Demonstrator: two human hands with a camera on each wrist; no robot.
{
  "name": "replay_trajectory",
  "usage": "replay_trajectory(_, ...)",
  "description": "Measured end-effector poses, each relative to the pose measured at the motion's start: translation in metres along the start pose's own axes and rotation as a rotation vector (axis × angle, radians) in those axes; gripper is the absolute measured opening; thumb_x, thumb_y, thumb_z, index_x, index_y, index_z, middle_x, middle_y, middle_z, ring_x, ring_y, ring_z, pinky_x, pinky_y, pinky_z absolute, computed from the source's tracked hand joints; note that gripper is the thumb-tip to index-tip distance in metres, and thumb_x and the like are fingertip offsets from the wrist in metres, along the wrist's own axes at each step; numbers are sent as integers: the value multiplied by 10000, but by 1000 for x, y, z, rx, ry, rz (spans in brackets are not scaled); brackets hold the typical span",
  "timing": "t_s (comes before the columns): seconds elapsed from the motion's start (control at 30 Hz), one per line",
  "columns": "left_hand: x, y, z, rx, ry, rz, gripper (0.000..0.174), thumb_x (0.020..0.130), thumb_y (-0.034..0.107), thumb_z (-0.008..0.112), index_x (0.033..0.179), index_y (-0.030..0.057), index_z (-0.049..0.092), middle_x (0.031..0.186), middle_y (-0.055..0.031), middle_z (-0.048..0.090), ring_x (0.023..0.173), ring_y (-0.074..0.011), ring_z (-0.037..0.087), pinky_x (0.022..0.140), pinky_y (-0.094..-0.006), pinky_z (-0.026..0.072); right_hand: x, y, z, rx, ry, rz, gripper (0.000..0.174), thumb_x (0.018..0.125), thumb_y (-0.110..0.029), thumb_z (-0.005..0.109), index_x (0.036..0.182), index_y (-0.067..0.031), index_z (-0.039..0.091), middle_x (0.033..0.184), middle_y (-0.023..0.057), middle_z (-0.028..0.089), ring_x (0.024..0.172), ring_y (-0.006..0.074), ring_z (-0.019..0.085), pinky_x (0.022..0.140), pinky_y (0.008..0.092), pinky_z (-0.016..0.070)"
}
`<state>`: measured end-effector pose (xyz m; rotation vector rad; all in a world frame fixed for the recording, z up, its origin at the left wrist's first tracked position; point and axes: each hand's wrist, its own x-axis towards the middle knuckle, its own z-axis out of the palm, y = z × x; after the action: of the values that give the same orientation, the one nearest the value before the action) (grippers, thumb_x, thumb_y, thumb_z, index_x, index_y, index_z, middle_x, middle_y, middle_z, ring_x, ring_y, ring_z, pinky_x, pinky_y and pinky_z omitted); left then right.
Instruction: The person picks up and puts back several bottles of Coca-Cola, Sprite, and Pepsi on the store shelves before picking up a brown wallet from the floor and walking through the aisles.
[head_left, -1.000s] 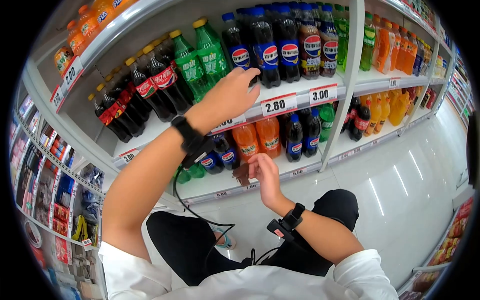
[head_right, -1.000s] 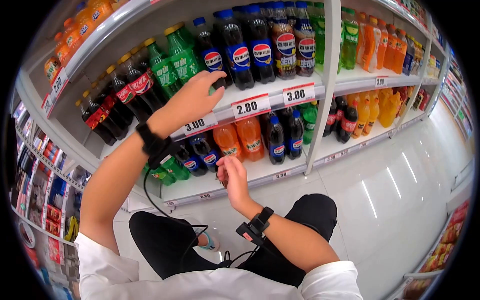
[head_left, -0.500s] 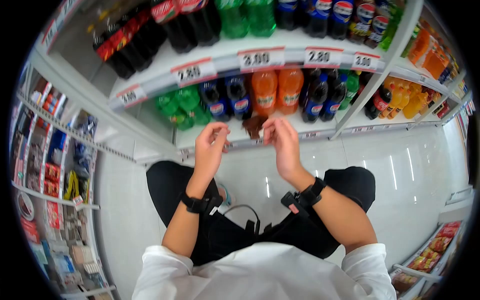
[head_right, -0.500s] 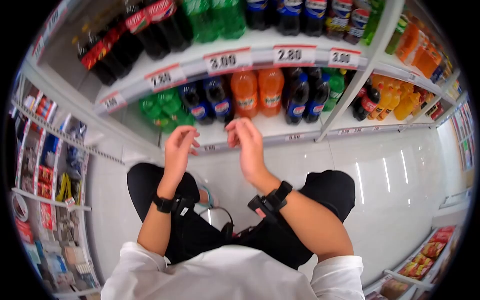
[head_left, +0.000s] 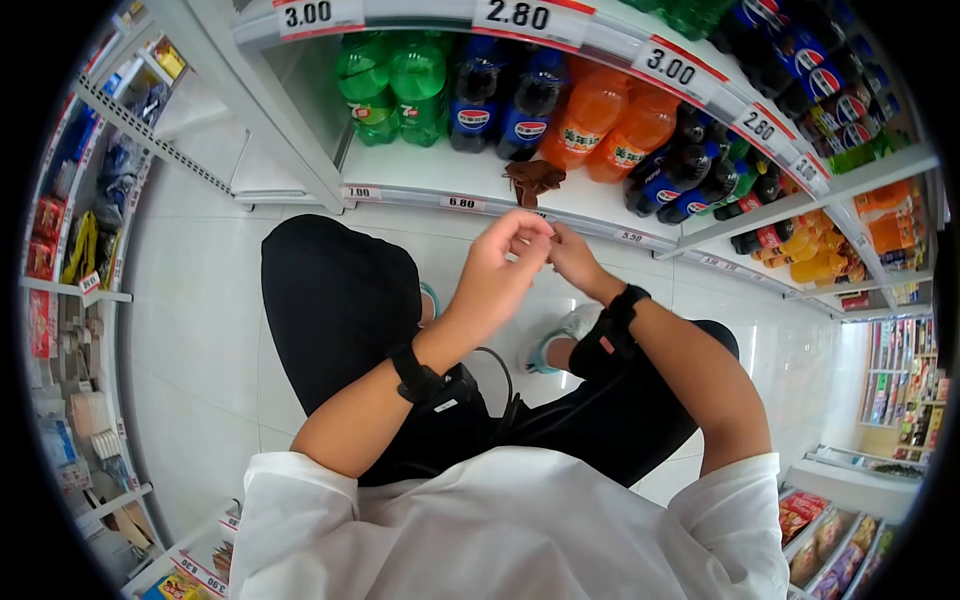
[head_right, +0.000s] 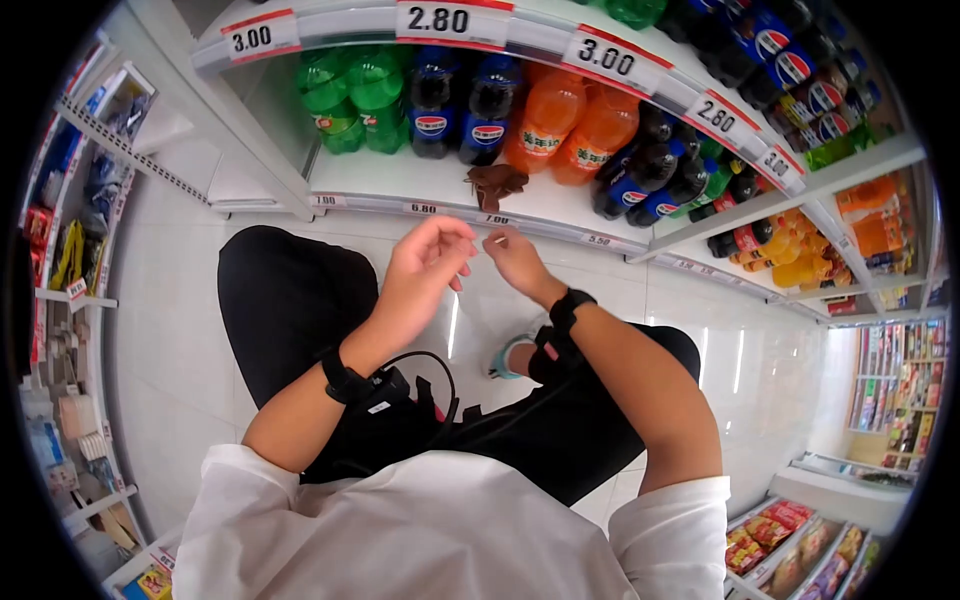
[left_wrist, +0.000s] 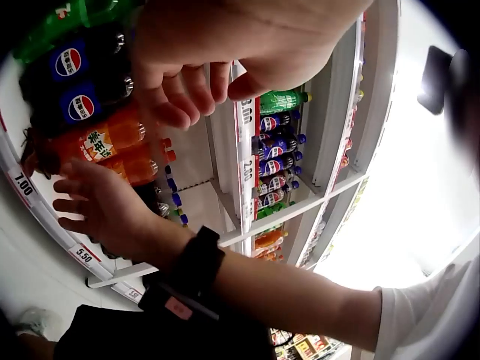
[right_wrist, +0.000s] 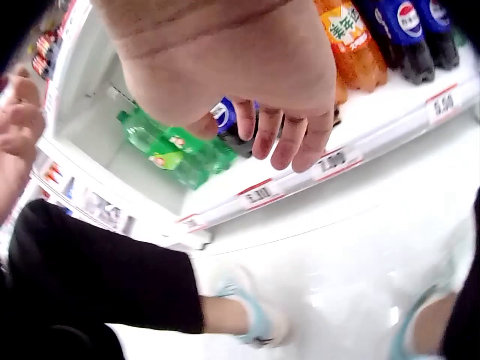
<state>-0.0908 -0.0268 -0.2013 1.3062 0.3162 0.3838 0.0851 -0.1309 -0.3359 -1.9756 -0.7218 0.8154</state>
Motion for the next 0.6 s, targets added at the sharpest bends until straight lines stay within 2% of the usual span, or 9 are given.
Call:
replay_trajectory(0.03, -3, -5, -3, 24, -8, 9, 138, 927, 110, 554, 1049, 47, 573, 941, -25, 587, 801, -79, 539, 652, -232, 459, 17, 21, -5, -150, -35, -102, 421, 859, -282, 611, 1148, 18, 550, 944, 200, 647, 873, 321, 634, 789, 390, 500)
replay_trajectory(0.07, -8, -8, -6, 14, 2, 1, 138, 927, 110, 554, 1049, 47, 573, 941, -25, 587, 801, -79, 539, 652, -232, 459, 26, 24, -10, -157, -48, -94, 421, 859, -282, 611, 1148, 18, 550, 944, 200, 647, 873, 321, 634, 789, 390, 500)
replay_trajectory(0.13, -15, -13, -14, 21, -12, -30, 137, 928, 119, 571, 1045, 48, 579, 939, -13, 580, 814, -71, 525, 658, -227, 456, 45, 25, -16, -624, 31, -93, 457, 852, -284, 611, 1206, -10, 522, 1097, 250, 602, 1028, 394, 596, 903, 439, 480)
replay_trajectory(0.17, -18, -11, -18, 29, -8, -53, 132, 925, 110, 579, 1040, 46, 585, 936, 2, 573, 831, -65, 519, 669, -222, 451, 53, 23, -16, -628, 17, -88, 457, 852, -284, 611, 1206, -10, 522, 1097, 250, 602, 1028, 394, 596, 903, 439, 480)
replay_trajectory(0.23, -23, -10, -28, 56, 12, -43, 130, 923, 102, 581, 1038, 42, 586, 940, 2, 578, 838, -66, 527, 676, -219, 447, 74, 19, -14, -735, 53, 58, 500, 841, -283, 615, 1267, -56, 487, 1243, 279, 512, 1148, 459, 507, 988, 487, 429)
replay_trajectory(0.37, -30, 0, -51, 119, 38, -38, 123, 917, 75, 578, 1033, 34, 592, 957, -13, 601, 872, -88, 566, 708, -233, 443, 123, 46, -3, -729, 103, -15, 562, 814, -323, 623, 1311, -121, 458, 1301, 261, 463, 1161, 476, 492, 997, 492, 425)
replay_trajectory(0.4, -31, -1, -56, 130, 32, -24, 124, 918, 72, 574, 1034, 33, 593, 960, -21, 607, 879, -98, 576, 714, -241, 446, 134, 49, -1, -712, 108, 28, 597, 810, -331, 619, 1348, -145, 436, 1309, 257, 457, 1158, 486, 490, 1000, 490, 422)
replay_trajectory(0.47, -31, -2, -68, 147, 52, -19, 124, 916, 66, 573, 1034, 35, 594, 958, -30, 611, 874, -112, 588, 711, -251, 448, 160, 58, 7, -686, 168, -18, 658, 808, -347, 612, 1403, -172, 393, 1311, 266, 449, 1158, 494, 484, 998, 494, 424)
replay_trajectory(0.6, -21, -14, -95, 126, 111, -30, 115, 917, 61, 572, 1028, 39, 593, 931, -38, 614, 840, -116, 591, 710, -250, 448, 208, 72, 28, -687, 145, 52, 724, 796, -400, 618, 1436, -170, 368, 1319, 297, 418, 1168, 500, 473, 1001, 482, 428)
